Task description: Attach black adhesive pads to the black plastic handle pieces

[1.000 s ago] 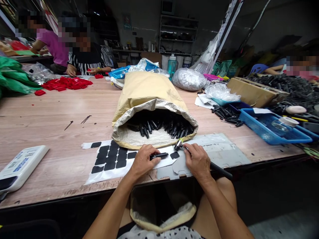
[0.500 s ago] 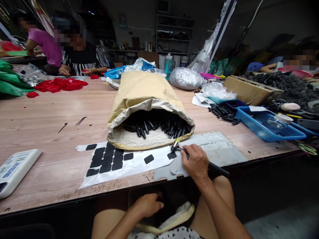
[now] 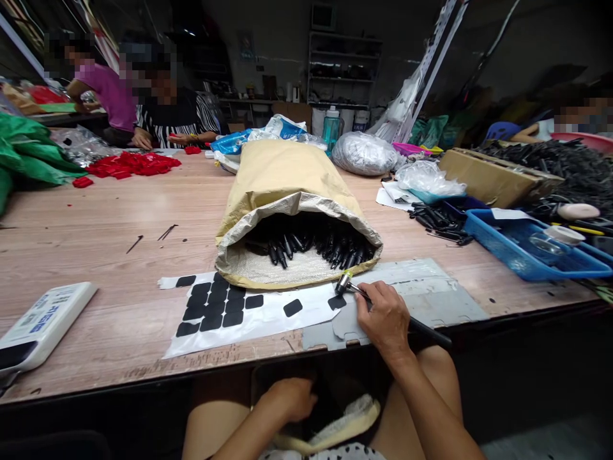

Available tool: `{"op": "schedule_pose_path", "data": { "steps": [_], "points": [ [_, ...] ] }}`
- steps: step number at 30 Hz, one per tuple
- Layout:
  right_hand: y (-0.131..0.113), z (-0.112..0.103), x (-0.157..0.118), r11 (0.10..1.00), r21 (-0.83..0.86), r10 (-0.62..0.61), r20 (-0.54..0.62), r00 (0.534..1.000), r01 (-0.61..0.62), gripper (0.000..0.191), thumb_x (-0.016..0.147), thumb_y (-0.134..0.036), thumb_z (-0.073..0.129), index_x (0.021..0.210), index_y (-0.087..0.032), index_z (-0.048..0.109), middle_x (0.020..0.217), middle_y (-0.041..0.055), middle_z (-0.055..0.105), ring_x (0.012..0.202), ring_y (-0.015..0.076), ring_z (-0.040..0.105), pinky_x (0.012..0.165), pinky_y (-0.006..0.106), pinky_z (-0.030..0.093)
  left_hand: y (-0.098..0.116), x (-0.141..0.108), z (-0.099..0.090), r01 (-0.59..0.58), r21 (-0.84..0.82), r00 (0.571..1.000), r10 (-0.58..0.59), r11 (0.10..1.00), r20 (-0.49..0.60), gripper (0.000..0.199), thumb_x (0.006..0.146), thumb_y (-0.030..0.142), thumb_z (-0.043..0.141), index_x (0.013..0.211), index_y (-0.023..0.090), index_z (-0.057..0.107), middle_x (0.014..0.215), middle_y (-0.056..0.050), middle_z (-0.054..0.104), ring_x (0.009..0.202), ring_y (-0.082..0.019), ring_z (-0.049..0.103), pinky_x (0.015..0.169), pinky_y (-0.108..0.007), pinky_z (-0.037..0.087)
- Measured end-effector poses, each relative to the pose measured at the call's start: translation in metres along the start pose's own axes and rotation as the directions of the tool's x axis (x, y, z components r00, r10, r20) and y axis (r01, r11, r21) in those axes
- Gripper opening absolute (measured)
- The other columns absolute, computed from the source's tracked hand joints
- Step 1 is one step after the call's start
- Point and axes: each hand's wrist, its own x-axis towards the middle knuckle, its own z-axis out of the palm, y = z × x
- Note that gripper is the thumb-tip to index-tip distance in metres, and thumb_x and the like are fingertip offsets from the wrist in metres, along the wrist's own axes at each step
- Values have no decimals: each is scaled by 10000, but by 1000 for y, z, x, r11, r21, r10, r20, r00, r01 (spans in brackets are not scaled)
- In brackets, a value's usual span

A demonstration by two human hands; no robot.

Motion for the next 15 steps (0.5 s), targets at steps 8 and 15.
{"op": "schedule_pose_path", "data": {
  "steps": [8, 15],
  "points": [
    [1, 1, 0, 1000, -4, -13, -11, 1000, 13, 162, 917, -262, 564, 1010, -221, 690, 916, 43, 656, 886, 210, 536, 784, 330, 356, 47, -31, -157, -296, 82, 908, 307, 952, -285, 298, 932, 316, 484, 1086, 248, 730, 916, -19, 745, 842, -202, 673, 753, -285, 522],
    [2, 2, 1, 1000, 7, -15, -12, 1000, 15, 166, 905, -257, 569, 1012, -220, 690, 915, 45, 657, 888, 210, 537, 792, 327, 357, 4, 46, -222, 354, 404, 622, 110, 843, -775, 425, 831, 46, 455, 1178, 176, 663, 1240, -175, 648, 1238, -356, 526, 987, -487, 452]
  ]
}}
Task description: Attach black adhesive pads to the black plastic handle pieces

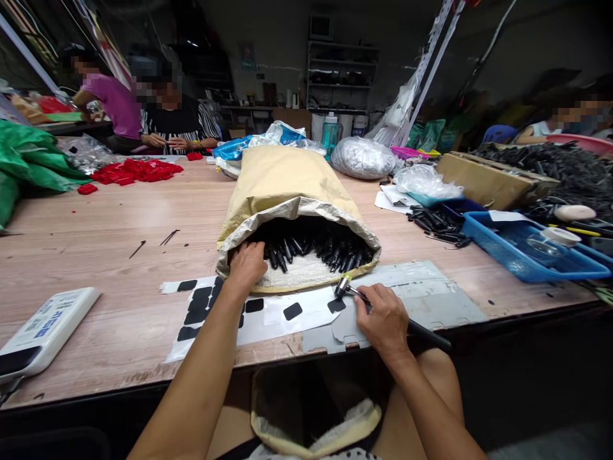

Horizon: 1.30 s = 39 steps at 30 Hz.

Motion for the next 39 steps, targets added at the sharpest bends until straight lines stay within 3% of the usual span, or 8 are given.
{"op": "schedule_pose_path", "data": {
  "steps": [3, 7, 11, 14, 18, 29, 35, 39],
  "points": [
    [0, 0, 0, 1000, 17, 3, 0, 1000, -3, 159, 902, -252, 571, 1003, -223, 690, 907, 44, 652, 885, 209, 536, 786, 326, 354, -3, 1, 5, 17, 32, 1000, -18, 999, 24, 346, 833, 61, 464, 1057, 176, 701, 1160, -178, 656, 1176, -363, 553, 935, -474, 474],
    [-2, -2, 0, 1000, 14, 16, 9, 1000, -16, 150, 909, -256, 571, 997, -222, 688, 901, 43, 646, 880, 209, 536, 779, 326, 353, -2, -20, -9, 9, 8, 1000, -9, 1000, 10, 247, 860, 167, 536, 1046, 193, 697, 1094, -143, 677, 1102, -346, 581, 889, -442, 485],
    [-4, -4, 0, 1000, -1, 24, 20, 1000, -24, 148, 902, -255, 587, 1003, -220, 690, 908, 42, 649, 877, 209, 540, 778, 325, 358, 21, -56, -21, -94, -262, 995, 85, 960, -44, 226, 894, 294, 585, 1092, 226, 670, 1065, -78, 668, 1025, -276, 606, 859, -382, 495],
    [-4, -4, 0, 1000, 2, 27, 15, 1000, -27, 144, 905, -252, 584, 995, -220, 691, 909, 42, 653, 881, 209, 546, 788, 324, 365, 47, -79, -11, -223, -509, 965, 264, 832, 8, 198, 878, 298, 628, 1064, 248, 672, 1032, -36, 657, 957, -224, 618, 821, -339, 498],
    [-3, -3, 0, 1000, 3, 24, 14, 1000, -24, 150, 910, -252, 583, 1007, -222, 693, 922, 38, 661, 897, 210, 553, 800, 323, 373, 66, -92, 12, -308, -552, 930, 367, 775, -5, 177, 845, 241, 654, 1018, 248, 692, 994, -39, 639, 1008, -243, 596, 874, -363, 470],
    [-3, -1, 0, 1000, -2, 25, -2, 1000, -25, 147, 906, -258, 596, 1002, -222, 702, 911, 33, 664, 891, 204, 556, 809, 318, 379, 52, -99, 29, -309, -668, 942, 312, 676, -121, 221, 806, 227, 730, 1014, 217, 656, 929, -22, 603, 904, -206, 557, 818, -336, 448],
    [1, 0, -1, 1000, 4, 10, -6, 1000, -10, 184, 921, -268, 594, 1065, -230, 702, 924, 33, 675, 907, 208, 573, 819, 319, 389, 51, -96, 30, -319, -688, 929, 359, 652, -91, 154, 830, 213, 714, 982, 231, 697, 922, -24, 637, 937, -217, 550, 845, -349, 427],
    [2, -2, 0, 1000, 15, -13, -2, 1000, 13, 208, 944, -260, 574, 1109, -233, 698, 945, 31, 689, 913, 205, 591, 824, 316, 408, 49, -94, 28, -297, -704, 933, 352, 645, -72, 231, 808, 220, 745, 1034, 225, 701, 900, -19, 643, 923, -216, 550, 831, -344, 423]
  ]
}}
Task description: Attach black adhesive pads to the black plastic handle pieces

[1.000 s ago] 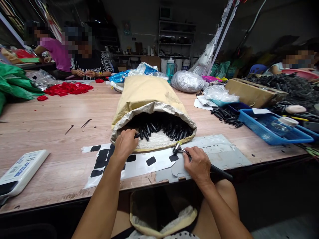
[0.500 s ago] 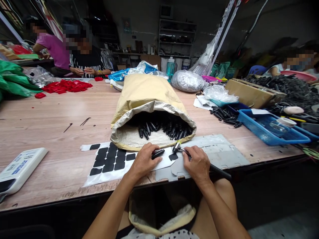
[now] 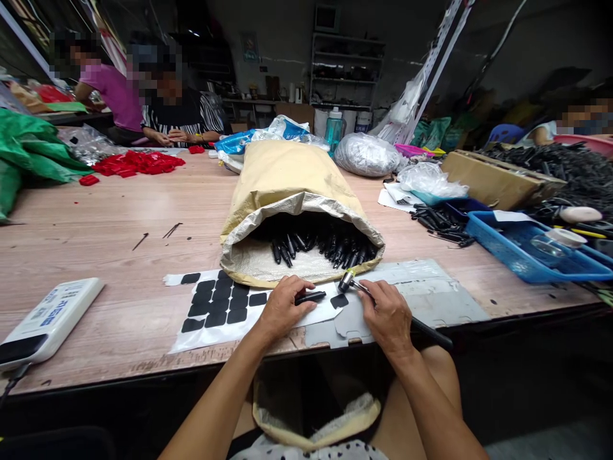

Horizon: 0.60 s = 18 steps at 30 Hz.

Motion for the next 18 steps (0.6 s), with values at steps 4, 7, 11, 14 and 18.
{"op": "schedule_pose_path", "data": {
  "steps": [4, 7, 11, 14, 18],
  "points": [
    [-4, -5, 2, 995, 97, 3, -29, 1000, 0, 228, 971, -264, 535, 1127, -226, 696, 956, 36, 699, 927, 197, 622, 850, 310, 444, -1, 1, 1, 18, -10, 1000, -18, 1000, -4, 238, 783, 226, 772, 1013, 209, 711, 898, -18, 660, 919, -214, 555, 828, -340, 420],
    [-15, -14, 3, 962, 270, 49, -40, 998, -37, 243, 982, -278, 519, 1144, -221, 690, 969, 43, 706, 933, 186, 646, 858, 304, 480, -1, 1, 2, 15, 10, 1000, -15, 1000, 5, 171, 788, 239, 767, 953, 218, 727, 904, -20, 666, 934, -219, 551, 841, -346, 414],
    [-37, -23, 1, 864, 501, 54, 18, 998, -56, 240, 981, -283, 523, 1144, -218, 687, 1040, 57, 719, 974, 179, 669, 890, 307, 517, -2, 1, 1, 8, -5, 1000, -8, 1000, 11, 187, 778, 221, 767, 959, 234, 726, 923, -10, 662, 947, -216, 547, 847, -341, 411],
    [-53, -23, -3, 839, 541, 25, 63, 998, -55, 266, 976, -268, 523, 1189, -216, 674, 1091, 64, 726, 990, 178, 682, 889, 307, 534, -2, 1, 2, 27, -51, 1000, -27, 998, 5, 266, 753, 192, 777, 1006, 238, 710, 923, 2, 663, 934, -203, 551, 839, -329, 414],
    [-67, -21, -4, 886, 464, -52, 112, 992, -6, 289, 985, -253, 490, 1203, -213, 675, 1063, 69, 732, 964, 190, 692, 877, 319, 539, -1, 3, 3, 49, -48, 999, -48, 998, 10, 246, 735, 177, 786, 962, 233, 709, 916, 5, 665, 934, -203, 550, 842, -328, 407]
  ]
}}
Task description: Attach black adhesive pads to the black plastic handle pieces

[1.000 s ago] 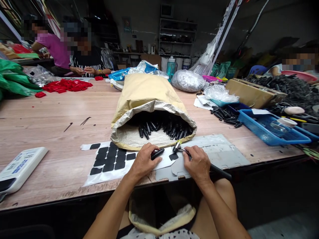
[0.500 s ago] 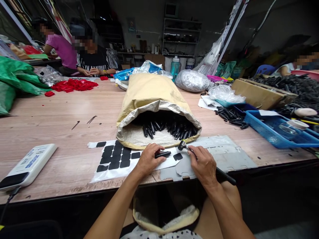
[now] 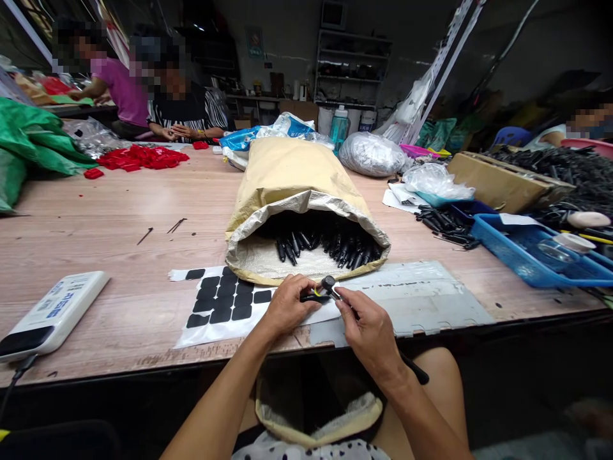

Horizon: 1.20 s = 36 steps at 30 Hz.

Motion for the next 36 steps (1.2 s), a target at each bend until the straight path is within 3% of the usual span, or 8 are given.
{"op": "schedule_pose_path", "data": {
  "steps": [4, 9, 12, 18, 22, 28, 32, 36],
  "points": [
    [-11, -1, 4, 997, -74, -35, 6, 999, 36, 297, 998, -239, 472, 1214, -218, 674, 1021, 62, 728, 934, 183, 685, 875, 307, 521, 1, 2, 0, 25, 37, 1000, -25, 999, 8, 146, 727, 201, 797, 807, 209, 676, 870, 0, 644, 917, -209, 543, 805, -325, 398],
    [-19, 0, 3, 984, -172, -40, 16, 999, 42, 294, 996, -224, 479, 1213, -238, 678, 930, 41, 711, 855, 168, 666, 779, 266, 485, 0, 1, 0, 14, 59, 1000, -15, 998, 4, 134, 735, 214, 787, 770, 207, 658, 846, 1, 637, 896, -205, 549, 794, -322, 398],
    [-18, -1, 2, 973, -230, -5, 63, 998, 19, 284, 986, -208, 486, 1174, -255, 694, 887, 23, 702, 827, 161, 661, 731, 253, 460, -1, 1, 1, 26, 57, 1000, -26, 998, -1, 119, 732, 199, 783, 787, 216, 679, 852, 2, 650, 898, -204, 554, 806, -326, 400],
    [-13, -10, 6, 981, -196, -14, -46, 999, 5, 308, 1006, -266, 460, 1218, -244, 682, 953, 49, 717, 869, 168, 666, 782, 267, 479, -1, 0, 2, 29, 4, 1000, -29, 1000, -7, 171, 727, 184, 778, 884, 233, 728, 910, -1, 688, 954, -215, 566, 841, -335, 416],
    [-8, -11, 3, 973, -230, 22, 10, 1000, -19, 299, 998, -265, 456, 1174, -266, 698, 924, 41, 719, 859, 174, 672, 751, 270, 480, 1, -1, 1, 29, 9, 999, -28, 1000, -16, 168, 727, 185, 761, 885, 233, 729, 901, -6, 686, 948, -221, 572, 846, -345, 427],
    [7, -18, 12, 976, -211, 43, -67, 997, -57, 298, 986, -279, 472, 1183, -259, 694, 993, 49, 724, 926, 193, 670, 832, 299, 489, 4, -2, 0, 12, 40, 1000, -12, 999, -15, 161, 724, 177, 719, 876, 232, 720, 895, -7, 677, 939, -224, 567, 832, -354, 434],
    [30, -16, 19, 948, -302, 72, -91, 993, -97, 255, 959, -275, 525, 1135, -260, 709, 977, 33, 715, 923, 194, 652, 795, 297, 467, 4, -2, -2, 11, 58, 1000, -11, 998, -4, 191, 718, 169, 694, 896, 230, 724, 908, -12, 672, 940, -227, 564, 835, -363, 434],
    [53, -4, 17, 913, -405, 12, -76, 997, -42, 227, 954, -267, 543, 1098, -237, 715, 936, 32, 695, 900, 200, 605, 808, 307, 432, 4, -2, -2, 23, 49, 1000, -23, 999, 8, 192, 724, 170, 691, 903, 231, 727, 900, -12, 662, 940, -225, 557, 825, -358, 428]
  ]
}}
